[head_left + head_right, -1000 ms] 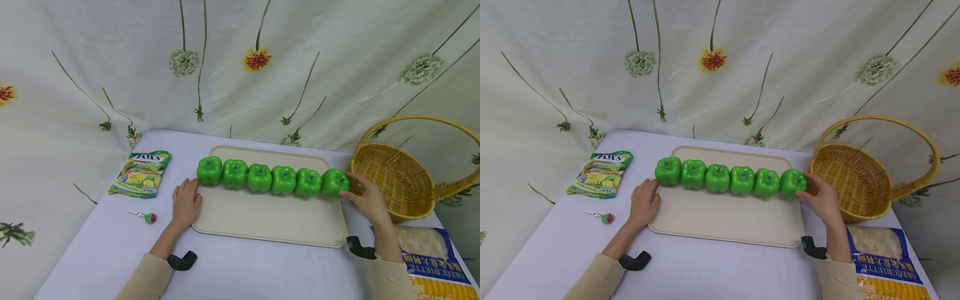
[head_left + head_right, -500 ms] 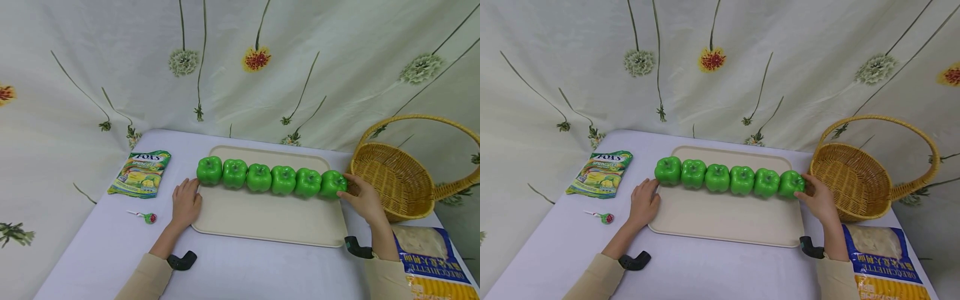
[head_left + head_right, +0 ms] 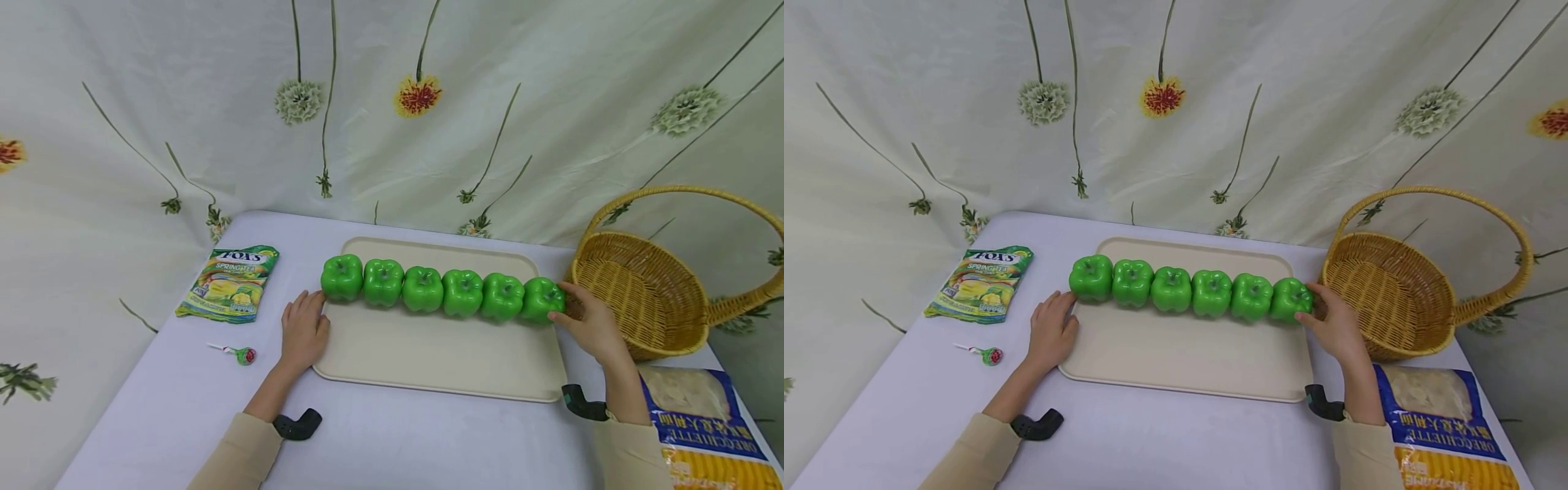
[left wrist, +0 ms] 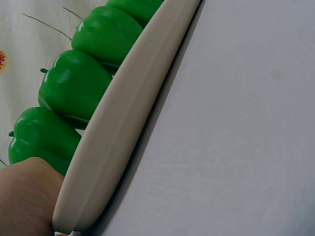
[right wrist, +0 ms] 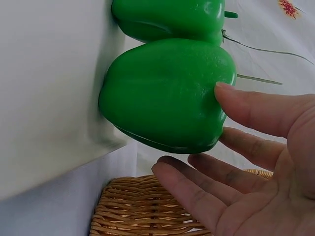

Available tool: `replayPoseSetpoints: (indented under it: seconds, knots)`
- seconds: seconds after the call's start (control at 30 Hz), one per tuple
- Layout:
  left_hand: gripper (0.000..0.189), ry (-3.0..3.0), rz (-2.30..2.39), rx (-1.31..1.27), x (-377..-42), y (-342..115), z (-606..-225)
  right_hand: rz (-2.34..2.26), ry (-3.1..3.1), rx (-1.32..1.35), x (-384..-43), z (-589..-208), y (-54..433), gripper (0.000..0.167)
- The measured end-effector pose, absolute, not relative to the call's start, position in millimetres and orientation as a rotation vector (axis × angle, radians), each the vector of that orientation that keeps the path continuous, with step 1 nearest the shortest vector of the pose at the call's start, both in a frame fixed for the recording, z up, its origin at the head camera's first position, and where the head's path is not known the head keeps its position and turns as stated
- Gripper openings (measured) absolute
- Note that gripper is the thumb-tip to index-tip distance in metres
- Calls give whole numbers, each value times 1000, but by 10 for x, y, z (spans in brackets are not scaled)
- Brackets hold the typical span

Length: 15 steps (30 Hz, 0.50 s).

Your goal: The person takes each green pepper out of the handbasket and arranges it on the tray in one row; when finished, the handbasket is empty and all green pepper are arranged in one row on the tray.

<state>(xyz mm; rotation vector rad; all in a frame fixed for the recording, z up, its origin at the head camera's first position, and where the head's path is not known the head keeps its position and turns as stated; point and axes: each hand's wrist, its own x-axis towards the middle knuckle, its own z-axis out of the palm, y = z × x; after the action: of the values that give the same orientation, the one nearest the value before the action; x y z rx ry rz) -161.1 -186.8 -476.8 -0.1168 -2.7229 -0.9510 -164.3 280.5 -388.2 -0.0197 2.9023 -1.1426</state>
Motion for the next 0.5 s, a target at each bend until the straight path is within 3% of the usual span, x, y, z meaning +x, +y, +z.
replayPoseSetpoints:
  seconds: [0.5]
  knots:
    - [46, -2720, -953, -117, -1603, -1863, -4757, -1093, 2945, -53, -1639, -3869, 2769, 65]
